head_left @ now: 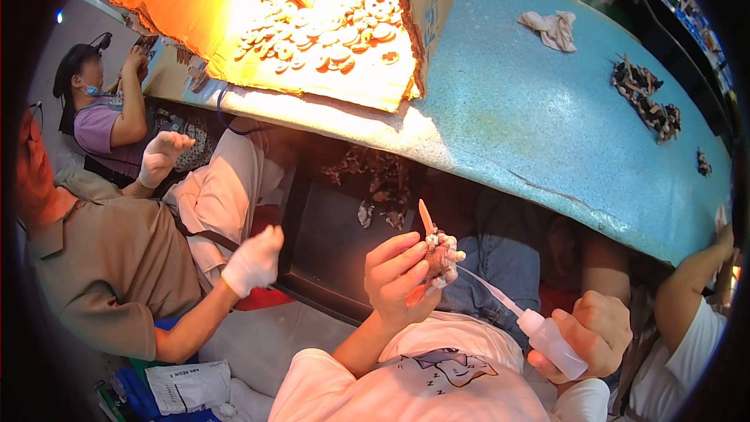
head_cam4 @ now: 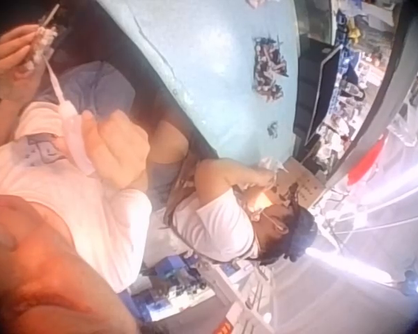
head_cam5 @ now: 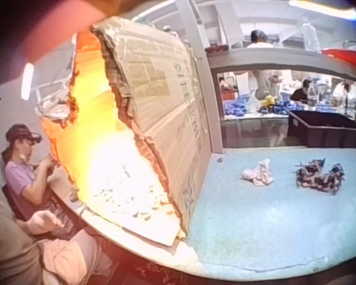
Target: The person assembles plastic figurine toy parts by applying liquid glue from a glue dispenser to join components at a manufacturing workbench.
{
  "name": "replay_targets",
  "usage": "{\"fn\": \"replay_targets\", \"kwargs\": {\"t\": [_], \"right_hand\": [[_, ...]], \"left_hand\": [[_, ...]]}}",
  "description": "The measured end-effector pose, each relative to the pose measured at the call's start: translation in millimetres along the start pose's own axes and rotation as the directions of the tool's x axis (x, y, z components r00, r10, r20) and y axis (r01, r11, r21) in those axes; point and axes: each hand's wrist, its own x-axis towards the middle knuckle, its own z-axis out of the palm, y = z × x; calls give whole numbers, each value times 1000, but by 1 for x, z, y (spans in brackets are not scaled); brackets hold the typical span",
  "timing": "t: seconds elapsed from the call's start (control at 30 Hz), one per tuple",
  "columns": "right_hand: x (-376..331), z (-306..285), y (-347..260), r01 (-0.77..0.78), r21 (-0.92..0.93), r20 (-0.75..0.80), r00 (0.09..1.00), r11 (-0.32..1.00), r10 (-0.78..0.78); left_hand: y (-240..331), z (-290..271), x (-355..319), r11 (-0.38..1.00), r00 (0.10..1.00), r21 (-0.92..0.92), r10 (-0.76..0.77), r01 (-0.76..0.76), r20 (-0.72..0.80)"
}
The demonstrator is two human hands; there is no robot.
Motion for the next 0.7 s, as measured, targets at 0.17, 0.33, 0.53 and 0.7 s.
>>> {"fn": "replay_targets", "kwargs": {"t": [0.17, 0.33, 0.53, 0.7], "right_hand": [[-1, -1, -2, -29, -11, 12, 1000, 1000, 29], [-4, -1, 0, -38, 19, -31, 999, 999, 38], [-5, 1, 2, -39, 38, -8, 999, 999, 39], [-6, 0, 2, -52, 42, -13, 999, 998, 52]], "left_hand": [[0, 2, -1, 1000, 1000, -21, -14, 14, -17], [1, 0, -4, 999, 999, -37, -32, 32, 3], [-1, 2, -4, 997, 999, -65, -42, 40, -20], [-5, 5, -13, 979, 993, -188, -95, 81, -67]]}}
